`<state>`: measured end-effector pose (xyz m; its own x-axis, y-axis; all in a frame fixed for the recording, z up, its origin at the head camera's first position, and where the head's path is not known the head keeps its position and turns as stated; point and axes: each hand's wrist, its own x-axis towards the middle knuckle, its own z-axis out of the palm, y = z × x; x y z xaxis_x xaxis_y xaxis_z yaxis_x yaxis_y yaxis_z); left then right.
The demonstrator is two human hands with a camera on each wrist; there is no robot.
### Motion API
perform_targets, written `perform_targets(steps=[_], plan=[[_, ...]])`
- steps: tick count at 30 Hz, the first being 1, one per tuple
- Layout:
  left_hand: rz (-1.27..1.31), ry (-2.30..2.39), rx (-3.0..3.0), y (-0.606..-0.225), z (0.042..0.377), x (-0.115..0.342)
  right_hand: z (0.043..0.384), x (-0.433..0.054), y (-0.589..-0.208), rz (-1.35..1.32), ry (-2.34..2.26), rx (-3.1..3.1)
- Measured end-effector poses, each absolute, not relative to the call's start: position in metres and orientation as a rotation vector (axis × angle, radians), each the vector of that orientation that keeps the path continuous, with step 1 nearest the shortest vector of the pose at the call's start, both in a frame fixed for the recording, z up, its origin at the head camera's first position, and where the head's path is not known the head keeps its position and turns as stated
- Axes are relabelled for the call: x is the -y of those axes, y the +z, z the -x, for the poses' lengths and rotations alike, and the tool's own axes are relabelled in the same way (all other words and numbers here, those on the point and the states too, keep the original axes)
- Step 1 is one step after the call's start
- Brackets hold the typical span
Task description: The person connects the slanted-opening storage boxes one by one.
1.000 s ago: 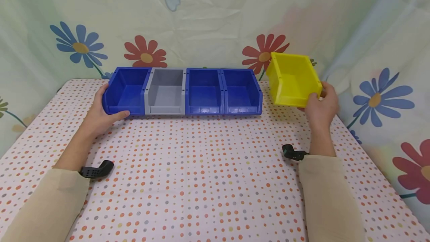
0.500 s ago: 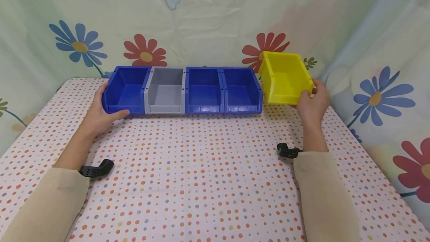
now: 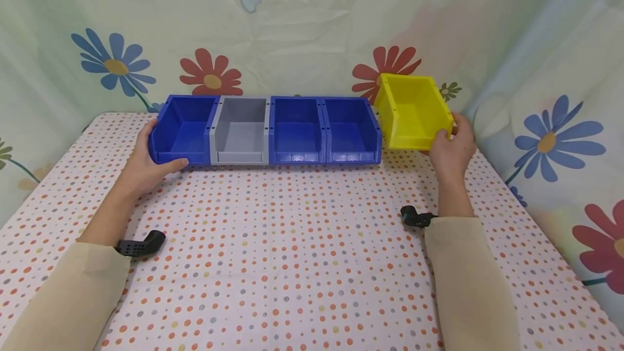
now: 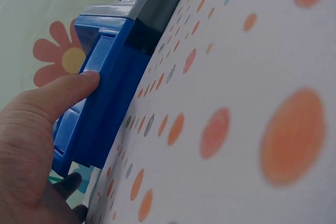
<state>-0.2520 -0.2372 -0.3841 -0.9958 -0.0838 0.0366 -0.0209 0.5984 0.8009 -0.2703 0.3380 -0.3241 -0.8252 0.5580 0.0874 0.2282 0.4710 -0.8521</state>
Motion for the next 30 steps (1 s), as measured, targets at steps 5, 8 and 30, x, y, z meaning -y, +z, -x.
perform_targets(steps=[5,8,30], plan=[[-0.099,-1.368,2.751,-0.3844,0.2519,0.2382,0.2717,-0.3355,-0.3263,0.635,1.293,2.395],[-0.093,-1.368,2.752,-0.3845,0.2518,0.2384,0.2727,-0.3351,-0.3268,0.624,1.283,2.408],[-0.085,-1.378,2.757,-0.3833,0.2519,0.2371,0.2714,-0.3345,-0.3213,0.55,1.052,2.48]])
